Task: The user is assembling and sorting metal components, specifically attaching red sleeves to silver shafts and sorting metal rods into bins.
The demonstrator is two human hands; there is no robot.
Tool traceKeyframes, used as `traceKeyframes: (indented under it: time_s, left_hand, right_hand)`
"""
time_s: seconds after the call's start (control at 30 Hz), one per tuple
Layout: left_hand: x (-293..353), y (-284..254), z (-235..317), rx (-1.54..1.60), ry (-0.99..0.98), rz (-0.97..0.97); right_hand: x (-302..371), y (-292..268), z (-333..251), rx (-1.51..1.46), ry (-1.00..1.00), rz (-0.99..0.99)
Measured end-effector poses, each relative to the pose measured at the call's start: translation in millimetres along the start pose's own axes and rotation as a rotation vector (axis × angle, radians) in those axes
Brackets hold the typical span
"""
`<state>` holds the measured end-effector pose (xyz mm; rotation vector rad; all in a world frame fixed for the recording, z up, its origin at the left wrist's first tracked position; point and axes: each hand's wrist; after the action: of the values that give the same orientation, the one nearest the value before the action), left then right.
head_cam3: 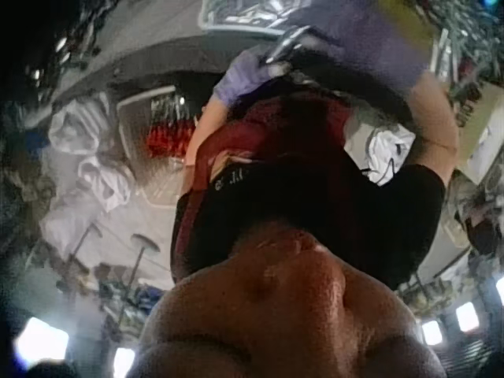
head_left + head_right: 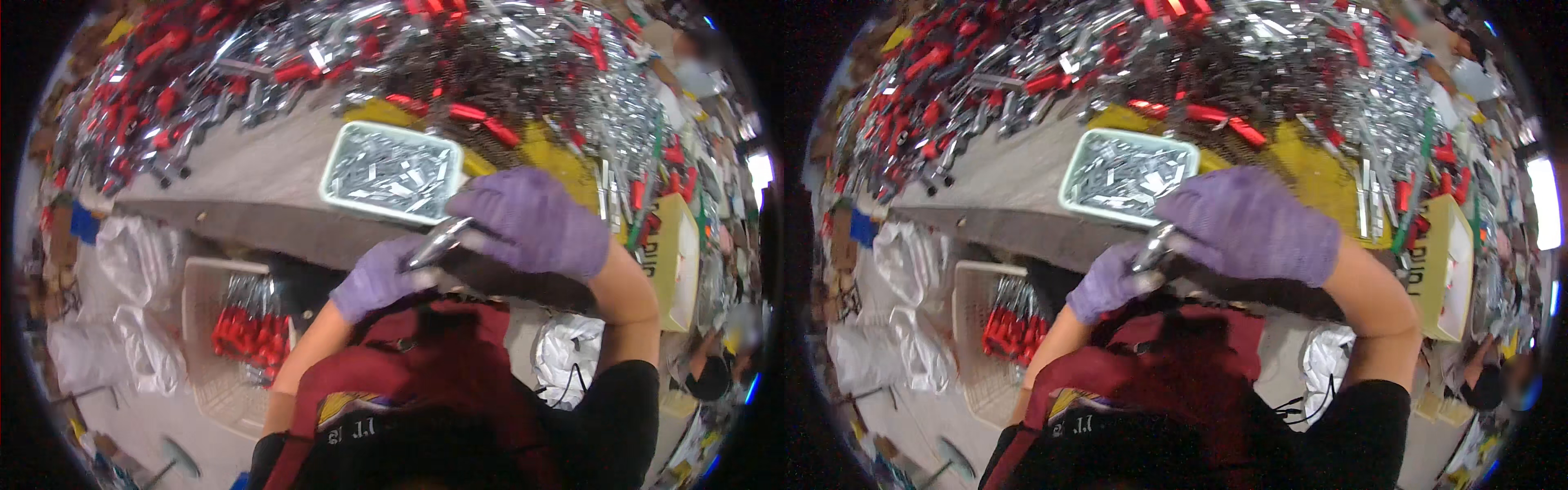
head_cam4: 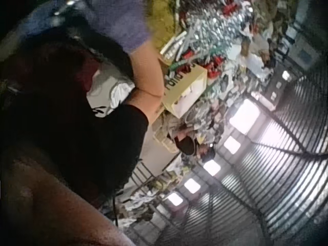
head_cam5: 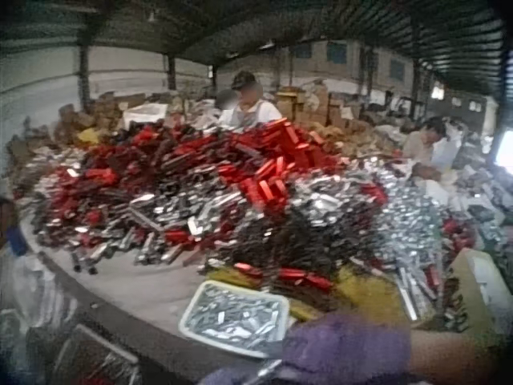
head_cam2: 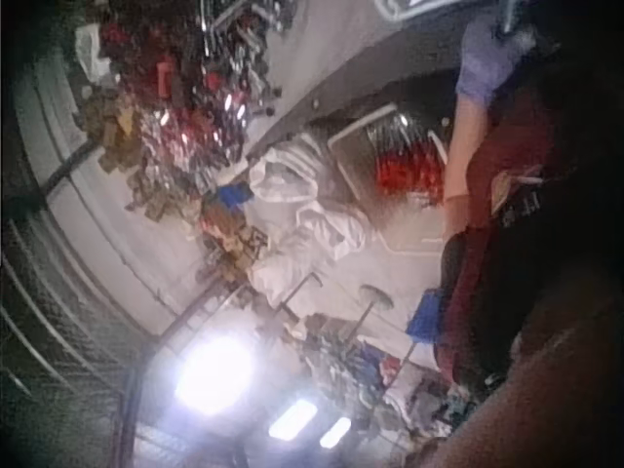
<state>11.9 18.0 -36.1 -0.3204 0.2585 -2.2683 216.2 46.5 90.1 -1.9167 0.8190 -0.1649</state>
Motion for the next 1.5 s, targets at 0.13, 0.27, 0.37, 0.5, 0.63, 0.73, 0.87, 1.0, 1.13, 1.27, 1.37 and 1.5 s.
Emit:
traceKeyframes:
  time_s: [0.13, 0.27, 0.37, 0.5, 0.63, 0.73, 0.87, 1.0, 1.13, 1.27, 1.37, 1.5]
  left_hand:
    - [1, -3, 4, -0.034, 0.015, -0.056]
    - [-1, -2, 6, -0.115, -0.030, -0.028]
    - [4, -1, -4, -0.150, 0.004, -0.022]
    - [7, 4, -13, -0.072, -0.026, 0.025]
    - [5, 4, -19, 0.120, 0.064, 0.082]
    - [6, 1, -13, 0.210, -0.015, 0.007]
    - [5, 0, -12, 0.180, 0.000, 0.028]
    - [1, -1, -12, 0.005, 0.101, 0.097]
    - [-5, -5, 3, 0.286, -0.034, -0.091]
    - [-4, -6, 8, 0.418, -0.065, -0.069]
    - [-2, -5, 5, 0.426, -0.047, -0.081]
    - [-2, -4, -3, 0.322, 0.013, -0.100]
  right_hand:
    - [1, -4, -2, 0.075, 0.074, -0.123]
    - [3, -5, 10, -0.010, 0.107, -0.235]
    - [4, 4, 23, -0.121, 0.101, -0.272]
    - [9, -27, 31, -0.312, 0.301, -0.232]
    - [54, -102, 96, 0.078, 0.539, 0.601]
    - [96, -134, 194, 0.611, 0.982, 0.542]
    - [142, -124, 275, 0.859, 0.913, 0.297]
    - [156, -128, 274, 0.994, 0.965, 0.265]
    - [138, -117, 215, 0.406, 0.672, 0.865]
    - [75, -74, 105, -0.617, 0.510, 0.719]
    - [24, -31, 27, -0.924, 0.335, 0.475]
    - [-3, -14, 21, -0.547, 0.168, -0.028]
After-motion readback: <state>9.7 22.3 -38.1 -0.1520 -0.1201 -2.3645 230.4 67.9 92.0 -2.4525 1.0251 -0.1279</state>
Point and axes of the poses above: each hand's wrist, its own x-axis away from the middle knuckle, its own y-axis out of the palm, z = x × y, and after that the axes turned 11 degrees about -x, right-handed
